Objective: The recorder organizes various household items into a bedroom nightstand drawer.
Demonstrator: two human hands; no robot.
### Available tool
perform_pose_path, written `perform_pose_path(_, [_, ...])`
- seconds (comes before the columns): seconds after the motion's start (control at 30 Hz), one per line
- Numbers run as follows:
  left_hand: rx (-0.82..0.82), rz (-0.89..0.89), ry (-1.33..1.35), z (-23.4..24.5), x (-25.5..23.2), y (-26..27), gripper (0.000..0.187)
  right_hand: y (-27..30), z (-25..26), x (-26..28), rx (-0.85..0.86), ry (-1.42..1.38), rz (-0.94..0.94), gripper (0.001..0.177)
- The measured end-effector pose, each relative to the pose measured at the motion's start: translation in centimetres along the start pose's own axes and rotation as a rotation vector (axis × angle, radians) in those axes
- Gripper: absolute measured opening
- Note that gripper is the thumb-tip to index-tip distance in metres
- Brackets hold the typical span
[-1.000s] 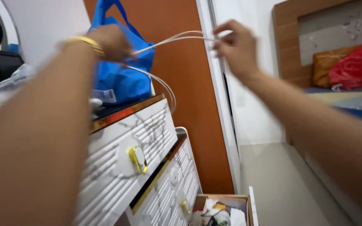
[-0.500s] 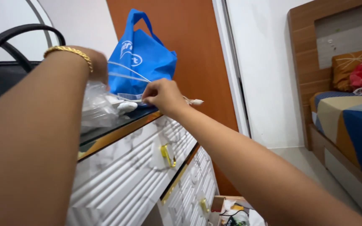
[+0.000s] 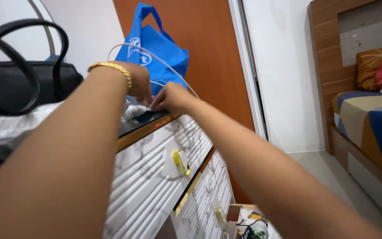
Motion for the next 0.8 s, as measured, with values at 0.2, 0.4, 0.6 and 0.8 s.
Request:
perform_pose_path(0.2, [0.319,0.103,0.082,-5.6,-0.3,-6.7,0.041,3.0,3.6,1.1,0.051,0.136,0.180,0.038])
perform_pose_path(0.4, [0.188,0.151,0.061,-6.7,-0.8,-7.2,0.040,4.0,4.7,0.8,-0.065,0.154,0.089,0.035])
perform_pose_path(0.6, [0.004,0.192,0.025,-4.3,-3.1,-5.4,0.041,4.7,5.4,-0.1,-0.295,0.320,0.181,0.019])
perform_pose_path(0.8, [-0.362,0.015,0.172,-1.9,-7.5,-1.2,0.048,12.9,6.6,1.2,-0.301,0.216,0.431,0.038])
Point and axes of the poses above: each hand's wrist, its own y-axis away from the middle knuckle, its own z-axis out of the back of the hand, x = y × z, the point moved 8 cm from there along -y, towards the middle knuckle, and after that the axes turned 2 degrees about -x, right-handed, at the moved point
